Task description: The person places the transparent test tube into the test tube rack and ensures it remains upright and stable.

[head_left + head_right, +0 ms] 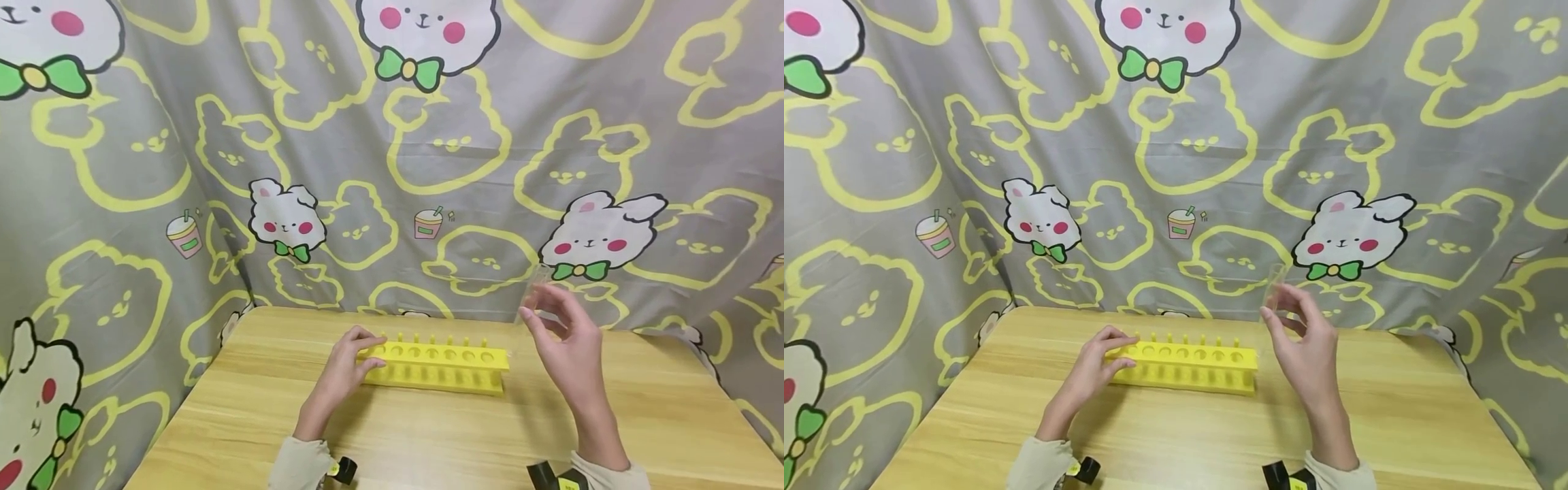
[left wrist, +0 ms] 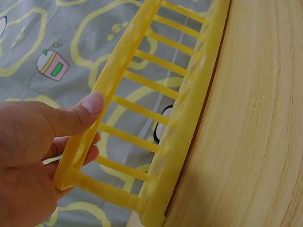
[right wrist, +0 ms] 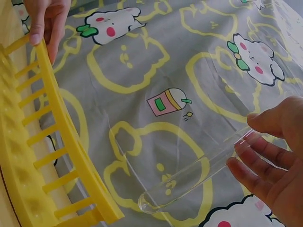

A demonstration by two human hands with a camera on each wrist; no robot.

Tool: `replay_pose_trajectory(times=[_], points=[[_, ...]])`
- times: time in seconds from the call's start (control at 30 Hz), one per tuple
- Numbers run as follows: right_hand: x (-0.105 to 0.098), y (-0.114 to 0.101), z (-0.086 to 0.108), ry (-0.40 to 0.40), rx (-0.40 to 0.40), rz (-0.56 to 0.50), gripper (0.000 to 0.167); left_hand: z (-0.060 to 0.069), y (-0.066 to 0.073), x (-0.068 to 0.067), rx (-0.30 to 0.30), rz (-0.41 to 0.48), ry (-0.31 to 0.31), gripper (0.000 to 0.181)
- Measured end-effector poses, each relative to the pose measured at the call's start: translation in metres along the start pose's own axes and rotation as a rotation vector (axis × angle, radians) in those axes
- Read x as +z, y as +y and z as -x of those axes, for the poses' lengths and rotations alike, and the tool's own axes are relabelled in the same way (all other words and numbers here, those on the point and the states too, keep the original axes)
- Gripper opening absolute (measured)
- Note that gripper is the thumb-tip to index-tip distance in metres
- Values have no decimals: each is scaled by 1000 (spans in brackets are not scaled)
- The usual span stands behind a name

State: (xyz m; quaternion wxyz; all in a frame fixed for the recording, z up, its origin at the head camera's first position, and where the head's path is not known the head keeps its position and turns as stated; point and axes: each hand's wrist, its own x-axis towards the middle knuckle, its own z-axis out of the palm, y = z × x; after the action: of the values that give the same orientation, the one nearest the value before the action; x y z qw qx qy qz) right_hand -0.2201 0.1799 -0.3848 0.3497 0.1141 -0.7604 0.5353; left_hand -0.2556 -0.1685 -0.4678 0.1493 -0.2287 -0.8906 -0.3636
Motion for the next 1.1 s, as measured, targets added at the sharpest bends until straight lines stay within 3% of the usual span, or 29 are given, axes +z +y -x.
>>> replay_pose_trajectory(times=[0.37,0.67,1.1], points=[[6,0,0,-18,-23,-8,46,4,0,-1,-43,27,15,41],[2,-3,1,-15,13,32,43,3,-1,0,-32,20,24,41],[2,-3,2,-21,-4,10,45,0,0,1,-19,17,12,41]])
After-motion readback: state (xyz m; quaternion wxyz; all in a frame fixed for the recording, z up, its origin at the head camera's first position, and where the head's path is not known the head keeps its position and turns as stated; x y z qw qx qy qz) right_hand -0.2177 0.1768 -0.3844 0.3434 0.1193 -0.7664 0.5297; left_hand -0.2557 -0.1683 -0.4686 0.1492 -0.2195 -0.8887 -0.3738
